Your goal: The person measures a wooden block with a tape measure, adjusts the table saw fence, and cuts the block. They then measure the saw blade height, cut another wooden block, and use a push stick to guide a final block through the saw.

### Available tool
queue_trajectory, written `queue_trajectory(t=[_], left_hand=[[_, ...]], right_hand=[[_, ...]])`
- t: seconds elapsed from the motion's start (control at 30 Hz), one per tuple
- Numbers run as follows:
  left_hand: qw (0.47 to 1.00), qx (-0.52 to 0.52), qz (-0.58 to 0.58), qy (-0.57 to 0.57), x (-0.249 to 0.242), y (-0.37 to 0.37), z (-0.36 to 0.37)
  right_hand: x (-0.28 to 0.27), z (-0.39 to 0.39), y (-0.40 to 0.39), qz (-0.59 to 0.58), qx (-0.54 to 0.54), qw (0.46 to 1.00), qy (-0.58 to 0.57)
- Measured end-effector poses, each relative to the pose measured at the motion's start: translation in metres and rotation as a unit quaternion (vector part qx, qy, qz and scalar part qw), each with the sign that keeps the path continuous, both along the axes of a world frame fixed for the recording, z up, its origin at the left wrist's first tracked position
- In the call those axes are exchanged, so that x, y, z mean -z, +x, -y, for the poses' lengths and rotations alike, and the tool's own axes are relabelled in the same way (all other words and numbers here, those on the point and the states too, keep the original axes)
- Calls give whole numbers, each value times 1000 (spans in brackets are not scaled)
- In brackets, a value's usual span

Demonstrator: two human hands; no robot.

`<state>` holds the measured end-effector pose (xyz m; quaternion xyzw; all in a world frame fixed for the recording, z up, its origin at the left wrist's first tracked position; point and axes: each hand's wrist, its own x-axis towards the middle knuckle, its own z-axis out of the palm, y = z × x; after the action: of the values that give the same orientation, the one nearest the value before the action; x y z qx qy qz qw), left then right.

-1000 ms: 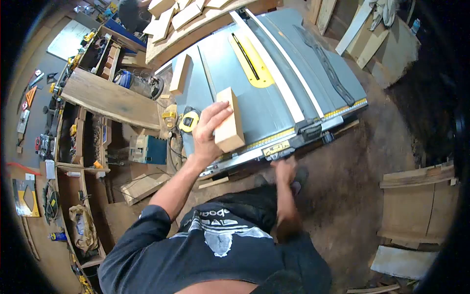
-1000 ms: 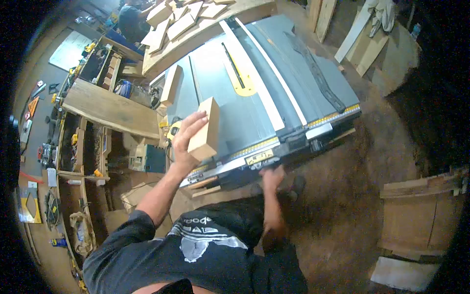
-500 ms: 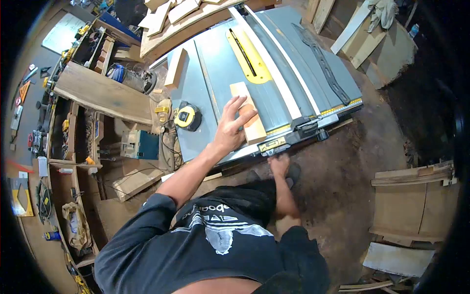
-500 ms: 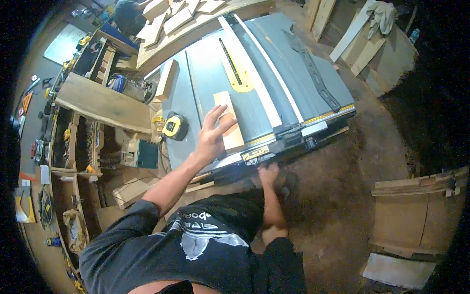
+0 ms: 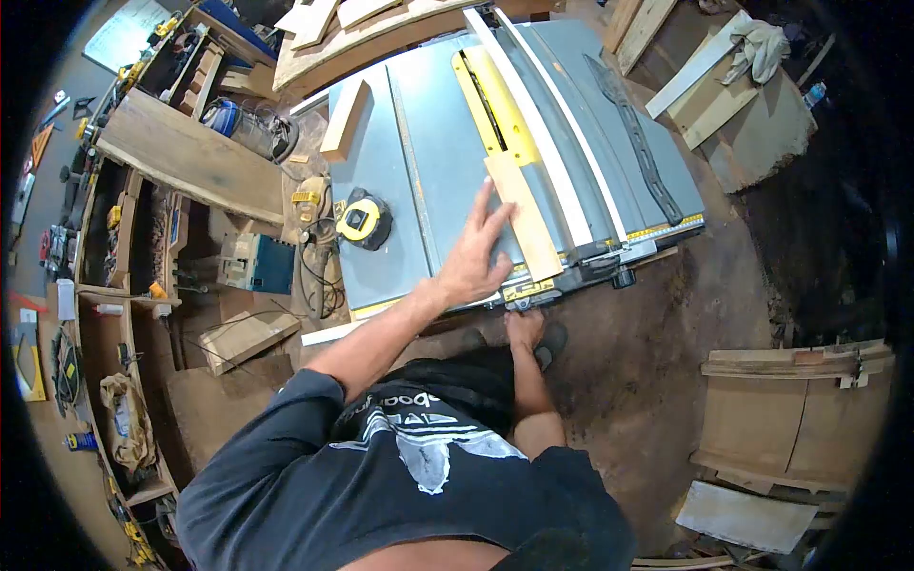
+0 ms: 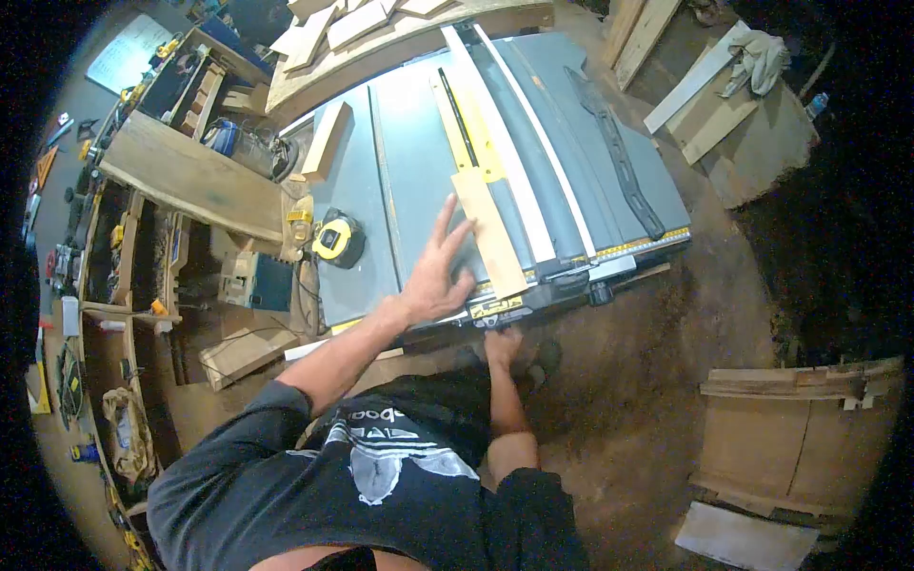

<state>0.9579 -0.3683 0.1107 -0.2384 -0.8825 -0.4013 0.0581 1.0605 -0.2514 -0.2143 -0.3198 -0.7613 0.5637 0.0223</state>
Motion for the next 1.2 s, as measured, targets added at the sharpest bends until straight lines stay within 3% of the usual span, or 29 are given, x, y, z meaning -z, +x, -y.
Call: queue_trajectory(t=[0.17, 0.2, 0.3, 0.33, 0.4, 0.43, 0.53, 0.63, 0.67, 0.7, 0.73, 0.8, 0.83, 0.87, 0.9, 0.97, 1.0, 1.03, 1.07, 1.13, 1.2], left_hand=[[994, -89, 61, 10, 11, 2, -19], [994, -95, 60, -9, 11, -3, -23], [994, -91, 61, -22, 12, -12, -29], [994, -88, 35, -46, 16, -15, -31], [994, -82, 11, -64, 19, -17, -38], [993, -90, 9, -80, 18, -17, -40], [990, -109, 14, -91, 15, -17, -48], [989, -120, 16, -82, 11, -27, -48], [990, -108, 20, -87, 12, -24, -46], [990, -112, 27, -84, 14, -21, -45], [990, -104, 20, -88, 14, -23, -43], [991, -96, 14, -93, 17, -28, -40], [991, -97, 11, -95, 20, -32, -40], [990, -100, 5, -95, 21, -38, -39], [991, -104, 7, -87, 21, -41, -37], [991, -97, 10, -86, 21, -54, -30], [991, -104, 18, -80, 22, -55, -26], [991, -105, 21, -73, 23, -53, -27], [992, -105, 16, -66, 21, -55, -29], [993, -101, 23, -56, 17, -54, -29], [993, -105, 28, -53, 16, -56, -24]], right_hand=[[-2, -14, -4, -139, 36, 988, -49], [-17, -19, -10, -184, 72, 979, -52], [-110, 15, 3, -221, 15, 974, -50], [-123, 23, 11, -117, -85, 989, 18], [-98, 22, 16, 58, -194, 979, 24], [-90, 11, 14, 61, -192, 979, 26], [-106, -24, -15, -107, -72, 992, 8], [-147, -12, 0, -134, -86, 987, -35], [-131, -1, 15, 24, -167, 985, 34], [-92, 15, 31, -82, -136, 978, 132], [-40, 12, 29, -102, -155, 958, 217], [-30, 0, 17, -57, -137, 973, 175], [-34, -15, 8, 10, -97, 994, 49], [-43, -29, -2, -27, -85, 996, -13], [-60, -33, 0, -25, -90, 996, -5], [-96, -33, -7, -119, 10, 983, -140], [-116, -15, 5, -73, 30, 983, -169], [-91, -14, 22, 7, -82, 985, -152], [-93, 5, 28, 6, -94, 985, -147], [-29, 3, 28, 40, -132, 989, 46], [-24, -1, 11, 36, -161, 979, 120]])
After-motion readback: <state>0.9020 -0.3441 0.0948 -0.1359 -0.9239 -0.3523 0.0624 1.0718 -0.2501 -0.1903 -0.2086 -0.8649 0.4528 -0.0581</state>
